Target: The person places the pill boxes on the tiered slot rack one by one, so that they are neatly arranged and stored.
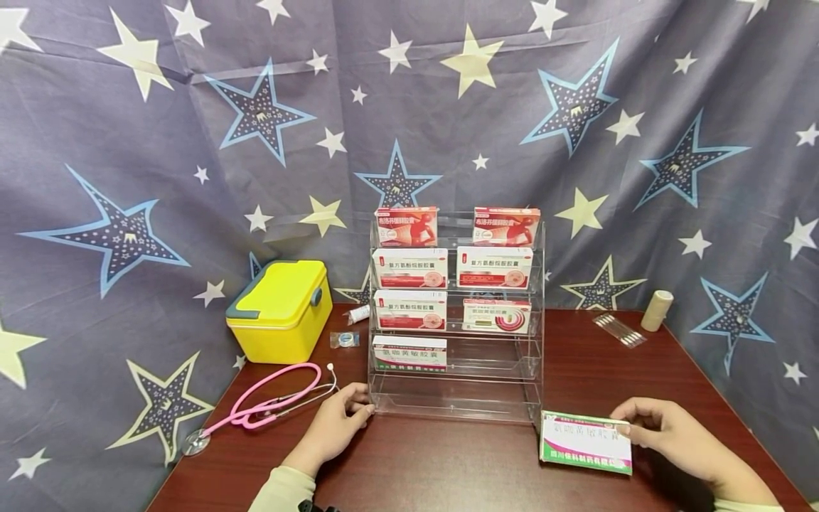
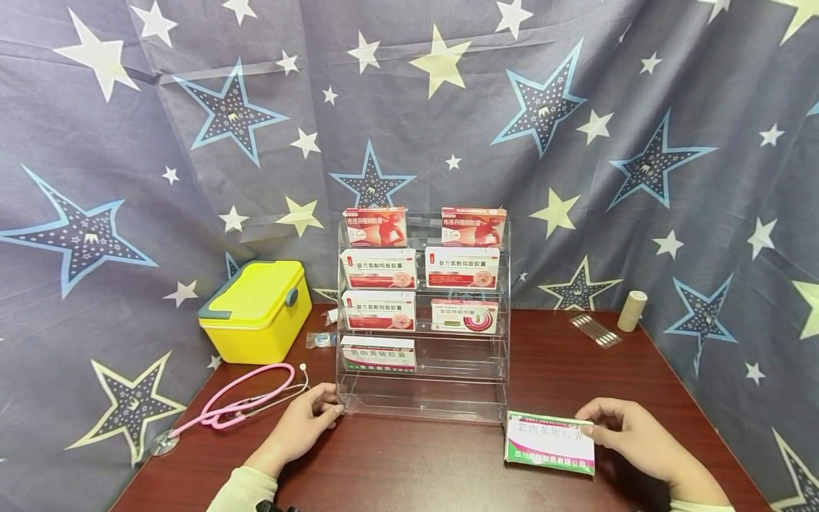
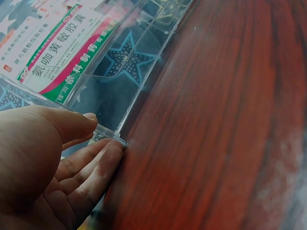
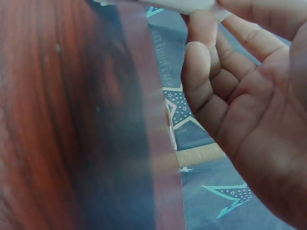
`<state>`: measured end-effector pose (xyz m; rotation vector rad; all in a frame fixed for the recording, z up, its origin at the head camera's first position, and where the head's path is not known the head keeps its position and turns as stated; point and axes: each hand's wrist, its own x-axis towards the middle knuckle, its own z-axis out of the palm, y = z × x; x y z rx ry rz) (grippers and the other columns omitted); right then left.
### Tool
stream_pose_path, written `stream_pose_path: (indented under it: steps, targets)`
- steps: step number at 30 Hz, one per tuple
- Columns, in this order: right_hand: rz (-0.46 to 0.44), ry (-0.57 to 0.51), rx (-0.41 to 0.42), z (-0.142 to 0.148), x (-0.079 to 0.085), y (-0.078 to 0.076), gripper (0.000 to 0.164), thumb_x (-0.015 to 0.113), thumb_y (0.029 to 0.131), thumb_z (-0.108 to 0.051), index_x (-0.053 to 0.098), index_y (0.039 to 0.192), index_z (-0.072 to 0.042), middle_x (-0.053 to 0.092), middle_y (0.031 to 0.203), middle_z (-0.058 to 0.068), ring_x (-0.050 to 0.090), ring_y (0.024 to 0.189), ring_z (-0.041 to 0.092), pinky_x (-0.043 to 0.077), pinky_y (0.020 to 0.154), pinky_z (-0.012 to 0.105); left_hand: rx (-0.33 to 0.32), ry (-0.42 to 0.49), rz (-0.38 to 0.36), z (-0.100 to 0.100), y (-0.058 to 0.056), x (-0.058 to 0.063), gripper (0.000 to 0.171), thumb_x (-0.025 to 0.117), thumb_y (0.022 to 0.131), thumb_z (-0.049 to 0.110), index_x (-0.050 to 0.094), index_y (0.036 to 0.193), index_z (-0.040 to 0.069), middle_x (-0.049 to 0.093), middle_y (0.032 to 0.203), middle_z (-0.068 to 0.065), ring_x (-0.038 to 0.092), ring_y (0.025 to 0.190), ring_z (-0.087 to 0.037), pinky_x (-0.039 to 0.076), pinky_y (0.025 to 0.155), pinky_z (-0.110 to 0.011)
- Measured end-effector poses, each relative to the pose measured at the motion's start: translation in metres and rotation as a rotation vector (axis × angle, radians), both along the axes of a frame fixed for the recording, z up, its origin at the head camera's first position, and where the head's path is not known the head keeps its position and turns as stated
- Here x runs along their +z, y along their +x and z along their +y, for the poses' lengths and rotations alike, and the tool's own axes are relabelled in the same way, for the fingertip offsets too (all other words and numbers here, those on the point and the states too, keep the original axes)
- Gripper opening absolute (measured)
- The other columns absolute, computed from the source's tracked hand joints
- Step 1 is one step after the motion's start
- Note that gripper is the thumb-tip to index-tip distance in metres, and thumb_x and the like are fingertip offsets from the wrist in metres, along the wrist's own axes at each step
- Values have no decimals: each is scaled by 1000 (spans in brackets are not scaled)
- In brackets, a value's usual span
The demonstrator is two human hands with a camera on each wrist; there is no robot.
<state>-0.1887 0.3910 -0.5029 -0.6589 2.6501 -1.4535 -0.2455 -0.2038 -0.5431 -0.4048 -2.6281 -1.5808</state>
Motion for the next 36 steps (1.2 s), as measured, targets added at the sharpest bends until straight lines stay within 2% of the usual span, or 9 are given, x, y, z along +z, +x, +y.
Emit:
stream_pose_path:
  steps: [7, 11, 15, 19, 23, 27, 31, 36]
  targets:
    - [47, -34, -116, -6, 10, 6, 14, 72, 99, -7, 74, 112, -11, 76, 98, 7, 68, 80, 19, 54, 66, 29, -10, 30, 5, 0, 1, 1, 29, 73, 98, 6, 65, 126, 1, 72, 106, -11, 73, 89, -21, 61, 69, -27]
    - [124, -40, -160, -11, 23, 7, 16, 74, 97, -5, 74, 112, -10, 76, 97, 6, 67, 77, 20, 55, 64, 30, -5, 27, -1, 1, 0, 1, 29, 73, 98, 6, 65, 126, 2, 72, 107, -10, 73, 89, -20, 61, 70, -27]
    - [239, -16, -183, -20, 44, 4, 18, 76, 95, -1, 75, 110, -11, 75, 93, 3, 65, 71, 16, 53, 58, 30, 1, 18, -16, 0, -1, -1, 29, 72, 99, 6, 64, 127, 4, 71, 107, -9, 73, 89, -18, 62, 71, -28]
    - [318, -1, -249, -35, 74, -1, 19, 81, 91, -2, 77, 105, -15, 74, 85, 1, 62, 65, 13, 49, 53, 28, -1, 7, -15, 0, -1, -1, 30, 72, 99, 6, 64, 128, 3, 71, 107, -9, 73, 90, -19, 62, 71, -27]
    - [411, 15, -311, -57, 102, -11, 21, 85, 87, -4, 78, 101, -18, 71, 81, -1, 61, 64, 11, 47, 53, 24, -1, -1, -14, -1, -1, -1, 30, 72, 99, 6, 64, 128, 3, 71, 107, -9, 73, 90, -20, 61, 71, -27]
    - [498, 21, -321, -84, 118, -25, 24, 88, 85, -4, 79, 101, -20, 70, 84, -3, 61, 69, 9, 48, 57, 18, 5, -12, -17, -1, -1, 0, 30, 72, 99, 6, 65, 128, 4, 72, 107, -8, 73, 91, -20, 61, 71, -26]
    - [551, 15, -304, -107, 123, -41, 24, 88, 84, -3, 79, 100, -19, 71, 86, -5, 63, 72, 9, 50, 63, 15, 5, -13, -18, 0, -1, 0, 29, 72, 99, 6, 65, 127, 5, 72, 107, -8, 73, 91, -21, 61, 72, -26]
    - [621, 50, -280, -125, 121, -60, 25, 88, 82, 1, 79, 97, -16, 71, 87, -8, 67, 72, 7, 52, 63, 15, 1, -7, -16, 0, -1, -1, 30, 72, 99, 6, 65, 128, 5, 72, 107, -8, 73, 91, -21, 61, 72, -27]
